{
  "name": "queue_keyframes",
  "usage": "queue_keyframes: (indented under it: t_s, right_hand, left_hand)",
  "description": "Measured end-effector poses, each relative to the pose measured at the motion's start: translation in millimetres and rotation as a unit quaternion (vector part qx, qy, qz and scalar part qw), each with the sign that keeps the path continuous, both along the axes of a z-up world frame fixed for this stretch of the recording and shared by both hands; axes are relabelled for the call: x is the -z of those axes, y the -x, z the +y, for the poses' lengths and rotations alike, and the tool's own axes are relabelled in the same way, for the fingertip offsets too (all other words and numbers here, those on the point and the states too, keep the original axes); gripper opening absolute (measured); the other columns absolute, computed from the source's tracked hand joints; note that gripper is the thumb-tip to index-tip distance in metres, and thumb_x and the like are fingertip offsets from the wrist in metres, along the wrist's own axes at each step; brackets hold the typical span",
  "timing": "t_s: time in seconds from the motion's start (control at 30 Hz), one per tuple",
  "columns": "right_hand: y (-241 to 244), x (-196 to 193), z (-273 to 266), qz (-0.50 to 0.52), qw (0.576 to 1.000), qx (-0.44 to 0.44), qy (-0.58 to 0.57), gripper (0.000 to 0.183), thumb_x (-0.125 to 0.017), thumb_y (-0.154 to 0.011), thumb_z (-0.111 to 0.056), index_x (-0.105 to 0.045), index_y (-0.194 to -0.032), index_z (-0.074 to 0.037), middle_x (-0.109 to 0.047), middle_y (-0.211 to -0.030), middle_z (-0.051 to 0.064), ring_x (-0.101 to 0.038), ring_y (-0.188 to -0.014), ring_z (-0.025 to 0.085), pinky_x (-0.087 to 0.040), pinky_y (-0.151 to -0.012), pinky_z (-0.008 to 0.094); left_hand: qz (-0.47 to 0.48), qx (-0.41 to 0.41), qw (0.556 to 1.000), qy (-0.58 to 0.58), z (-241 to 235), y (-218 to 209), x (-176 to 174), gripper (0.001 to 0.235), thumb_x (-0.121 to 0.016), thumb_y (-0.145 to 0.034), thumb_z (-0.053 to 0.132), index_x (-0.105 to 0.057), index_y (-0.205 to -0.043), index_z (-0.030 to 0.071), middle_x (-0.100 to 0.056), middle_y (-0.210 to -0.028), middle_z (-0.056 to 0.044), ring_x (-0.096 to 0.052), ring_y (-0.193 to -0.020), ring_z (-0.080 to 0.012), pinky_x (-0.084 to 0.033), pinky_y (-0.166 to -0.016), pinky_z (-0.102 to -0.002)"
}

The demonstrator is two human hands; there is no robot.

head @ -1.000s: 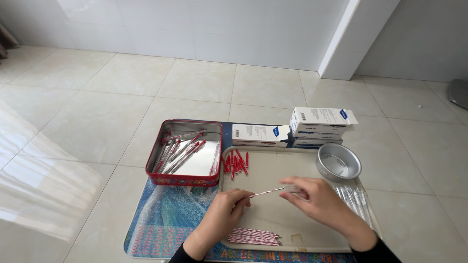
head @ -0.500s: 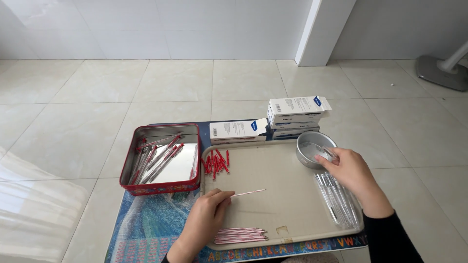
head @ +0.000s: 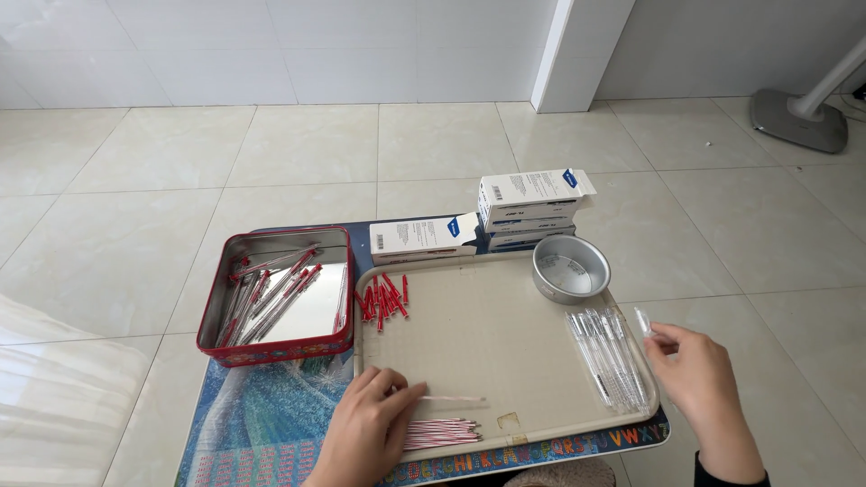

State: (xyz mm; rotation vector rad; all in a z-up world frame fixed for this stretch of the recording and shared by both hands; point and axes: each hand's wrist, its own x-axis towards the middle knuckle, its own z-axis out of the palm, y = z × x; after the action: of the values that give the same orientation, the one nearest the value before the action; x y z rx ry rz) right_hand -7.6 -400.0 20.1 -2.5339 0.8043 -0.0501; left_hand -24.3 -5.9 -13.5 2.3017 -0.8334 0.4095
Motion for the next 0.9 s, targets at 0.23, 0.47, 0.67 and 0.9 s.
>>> queue_keyframes:
  t_s: [0.23, 0.47, 0.67, 0.9]
  right_hand:
    - [-1, 5, 9, -0.015, 1.000, -0.003, 0.006, 0.029, -0.068, -0.082, -0.027, -0.076, -0.107, -0.014, -0.077, -0.092, 0.003, -0.070, -0.086, 0.015, -0.052, -0.083, 0.028]
    - [-6, 11, 2, -0.023, 0.999, -0.030, 0.029, 0.028, -0.069, -0.081, -0.030, -0.077, -0.104, -0.016, -0.077, -0.094, 0.001, -0.070, -0.087, 0.017, -0.052, -0.083, 0.028]
    - [-5, 16, -1, -0.015, 0.995, -0.044, 0.089, 0.029, -0.062, -0.085, -0.040, -0.079, -0.098, -0.021, -0.076, -0.097, 0.001, -0.071, -0.086, 0.019, -0.051, -0.078, 0.030]
    - [1, 13, 56, -0.268, 0.947, -0.177, 0.007, 0.020, -0.067, -0.085, -0.019, -0.074, -0.103, -0.013, -0.070, -0.101, 0.001, -0.062, -0.095, 0.015, -0.046, -0.084, 0.027]
  left_hand:
    - [0.029, -0.006, 0.999, -0.015, 4, 9, 3, 0.025, -0.054, -0.087, 0.015, -0.069, -0.107, 0.017, -0.056, -0.089, -0.007, -0.054, -0.076, -0.0254, -0.045, -0.067, -0.041]
    - [0.011, 0.011, 1.000, -0.006, 8, 12, 0, 0.023, -0.052, -0.085, 0.012, -0.070, -0.099, 0.015, -0.056, -0.088, -0.006, -0.053, -0.076, -0.0252, -0.044, -0.068, -0.040]
    - [-0.011, 0.015, 1.000, 0.007, 9, 21, -19, 0.012, -0.052, -0.086, 0.011, -0.064, -0.087, 0.010, -0.055, -0.085, -0.006, -0.050, -0.074, -0.0244, -0.039, -0.067, -0.037]
    - [0.024, -0.007, 0.999, 0.042, 1, 20, -29, 0.013, -0.045, -0.093, 0.009, -0.055, -0.093, 0.001, -0.058, -0.092, -0.012, -0.055, -0.083, -0.0288, -0.043, -0.075, -0.038]
